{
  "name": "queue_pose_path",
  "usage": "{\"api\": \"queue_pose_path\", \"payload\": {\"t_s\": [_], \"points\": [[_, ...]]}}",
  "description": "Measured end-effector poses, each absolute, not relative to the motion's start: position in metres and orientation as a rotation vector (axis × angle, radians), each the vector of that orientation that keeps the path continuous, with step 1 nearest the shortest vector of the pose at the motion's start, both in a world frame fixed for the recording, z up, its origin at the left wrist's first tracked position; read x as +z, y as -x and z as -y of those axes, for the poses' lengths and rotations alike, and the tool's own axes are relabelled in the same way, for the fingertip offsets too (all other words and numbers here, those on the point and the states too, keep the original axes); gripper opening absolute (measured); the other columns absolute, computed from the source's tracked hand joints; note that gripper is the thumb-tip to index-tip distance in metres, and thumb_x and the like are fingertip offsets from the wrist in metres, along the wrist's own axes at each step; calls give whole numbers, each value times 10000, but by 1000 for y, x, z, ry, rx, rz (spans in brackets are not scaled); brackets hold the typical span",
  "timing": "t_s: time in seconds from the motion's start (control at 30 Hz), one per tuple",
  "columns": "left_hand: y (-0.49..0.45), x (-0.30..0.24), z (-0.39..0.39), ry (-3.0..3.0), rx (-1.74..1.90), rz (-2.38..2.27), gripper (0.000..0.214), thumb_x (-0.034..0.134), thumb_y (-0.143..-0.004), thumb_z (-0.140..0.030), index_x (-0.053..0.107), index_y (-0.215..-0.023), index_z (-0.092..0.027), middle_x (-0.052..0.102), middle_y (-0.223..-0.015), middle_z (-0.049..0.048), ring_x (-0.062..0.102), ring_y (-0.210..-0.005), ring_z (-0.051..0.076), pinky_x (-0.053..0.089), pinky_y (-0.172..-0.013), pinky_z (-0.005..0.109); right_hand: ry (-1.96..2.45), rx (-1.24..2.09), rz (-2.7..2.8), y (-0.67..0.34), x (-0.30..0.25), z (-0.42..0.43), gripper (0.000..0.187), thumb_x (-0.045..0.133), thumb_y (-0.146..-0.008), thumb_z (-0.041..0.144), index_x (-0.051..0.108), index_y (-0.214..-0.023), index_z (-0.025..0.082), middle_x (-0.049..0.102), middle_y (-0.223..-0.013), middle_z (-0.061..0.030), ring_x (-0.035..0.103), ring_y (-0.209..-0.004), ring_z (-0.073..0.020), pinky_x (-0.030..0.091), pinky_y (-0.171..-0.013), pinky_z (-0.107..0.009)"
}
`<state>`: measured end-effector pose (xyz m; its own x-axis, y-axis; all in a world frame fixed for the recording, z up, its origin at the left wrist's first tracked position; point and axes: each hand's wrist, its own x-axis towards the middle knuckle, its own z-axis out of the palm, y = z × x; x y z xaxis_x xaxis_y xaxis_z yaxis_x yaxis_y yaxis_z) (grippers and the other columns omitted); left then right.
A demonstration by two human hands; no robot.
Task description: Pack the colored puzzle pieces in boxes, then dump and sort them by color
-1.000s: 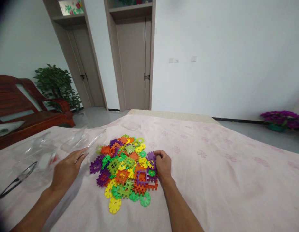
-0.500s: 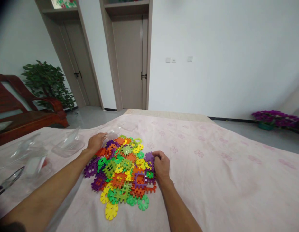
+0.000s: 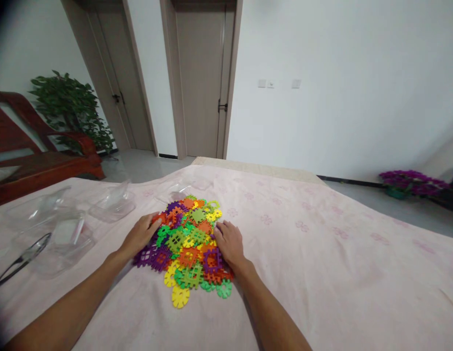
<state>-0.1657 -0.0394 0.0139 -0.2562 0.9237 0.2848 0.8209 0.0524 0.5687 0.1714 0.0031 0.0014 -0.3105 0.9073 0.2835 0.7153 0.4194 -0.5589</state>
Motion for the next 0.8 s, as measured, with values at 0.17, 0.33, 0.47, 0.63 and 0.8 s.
{"api": "queue_pose_path", "payload": {"t_s": [0.17,0.33,0.47,0.63,0.8], "points": [[168,17,64,-1848,1011,-2047,611,279,-1008,-535,595,-1382,-169,627,-1424,116,548,-1343,248,357,-1177,429,1487,554,2053,-115,18,15,519,424,-1016,457,597,-1399,153,610,-1432,-146,535,-1341,-285,337,-1162,-413],[178,8,78,-1808,952,-2206,597,332,-993,-548,569,-1403,-184,590,-1465,109,499,-1393,263,306,-1208,470,1525,679,2030,-57,32,37,580,452,-1000,446,498,-1487,136,589,-1448,-169,525,-1347,-315,347,-1149,-445],[187,-1,82,-1731,1031,-2254,641,409,-960,-570,552,-1413,-139,551,-1486,158,482,-1403,293,331,-1202,470,1348,809,1995,-18,37,49,632,519,-976,405,419,-1541,139,528,-1508,-169,485,-1389,-303,330,-1171,-451],[190,1,88,-1757,1183,-2253,603,352,-995,-539,562,-1407,-152,566,-1462,150,490,-1390,271,353,-1194,445,957,913,2078,-10,51,32,343,489,-1011,362,695,-1258,242,614,-1429,-44,529,-1347,-208,365,-1157,-352],[186,5,90,-1819,949,-2445,639,334,-1013,-549,518,-1473,-146,511,-1518,188,466,-1405,332,348,-1163,535,1390,593,1980,-54,58,-23,405,392,-1024,231,650,-1319,125,615,-1409,-137,503,-1353,-244,309,-1165,-345]]}}
